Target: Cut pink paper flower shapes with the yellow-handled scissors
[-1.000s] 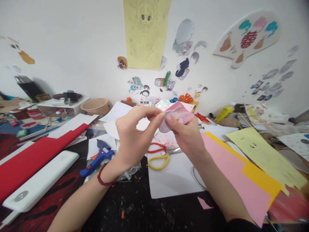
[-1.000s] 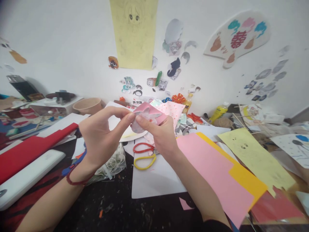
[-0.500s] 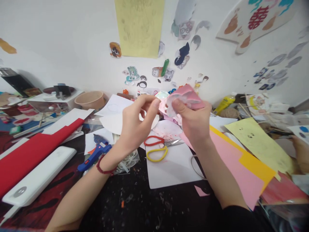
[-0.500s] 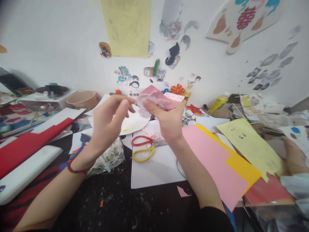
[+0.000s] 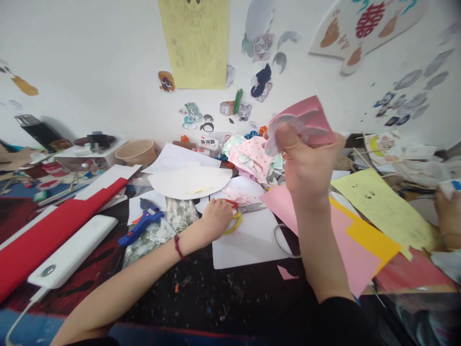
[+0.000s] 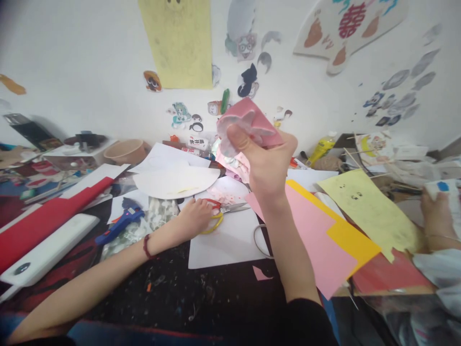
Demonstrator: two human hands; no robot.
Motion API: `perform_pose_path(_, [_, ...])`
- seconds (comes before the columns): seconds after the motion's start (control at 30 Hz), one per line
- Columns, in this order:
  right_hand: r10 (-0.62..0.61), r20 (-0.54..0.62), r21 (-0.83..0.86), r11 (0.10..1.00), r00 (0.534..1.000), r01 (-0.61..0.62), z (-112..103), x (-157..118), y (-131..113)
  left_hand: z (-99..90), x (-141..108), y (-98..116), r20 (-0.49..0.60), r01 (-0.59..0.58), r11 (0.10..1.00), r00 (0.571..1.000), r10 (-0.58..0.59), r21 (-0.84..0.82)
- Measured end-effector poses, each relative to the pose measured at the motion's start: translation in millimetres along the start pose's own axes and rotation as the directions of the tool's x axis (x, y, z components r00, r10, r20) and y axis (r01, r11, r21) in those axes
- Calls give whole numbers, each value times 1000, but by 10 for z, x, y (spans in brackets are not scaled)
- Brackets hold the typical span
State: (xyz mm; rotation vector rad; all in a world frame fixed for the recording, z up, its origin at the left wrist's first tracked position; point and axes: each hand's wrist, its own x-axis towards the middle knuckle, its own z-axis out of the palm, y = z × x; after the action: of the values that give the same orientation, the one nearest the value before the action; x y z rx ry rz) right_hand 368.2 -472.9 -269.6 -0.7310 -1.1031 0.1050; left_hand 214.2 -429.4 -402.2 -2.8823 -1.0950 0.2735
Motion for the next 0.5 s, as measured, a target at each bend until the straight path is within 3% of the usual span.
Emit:
perform_pose_path(0.17, [-17,-44,-34,999,999,16,-92,50,-131,-72,-193,-9,-79,-2,993,997,-7,-114])
perform_pose_path(0.3, [-78,-83,103,991,994,86,-149,83,-247,-219,-521,-37,-178,-7,953,983,-49,-302])
perform_pose_path(0.4, [-157,-124,153,973,980,175,-201,97,-355,-360,-679,-111,-210,-4,858,970,-121,-513])
perform_pose_path(0.5, [-209,-151,108,968,966,226,-248,99,-456,-648,-711,-127,-253,-73,686,953,-165,-724])
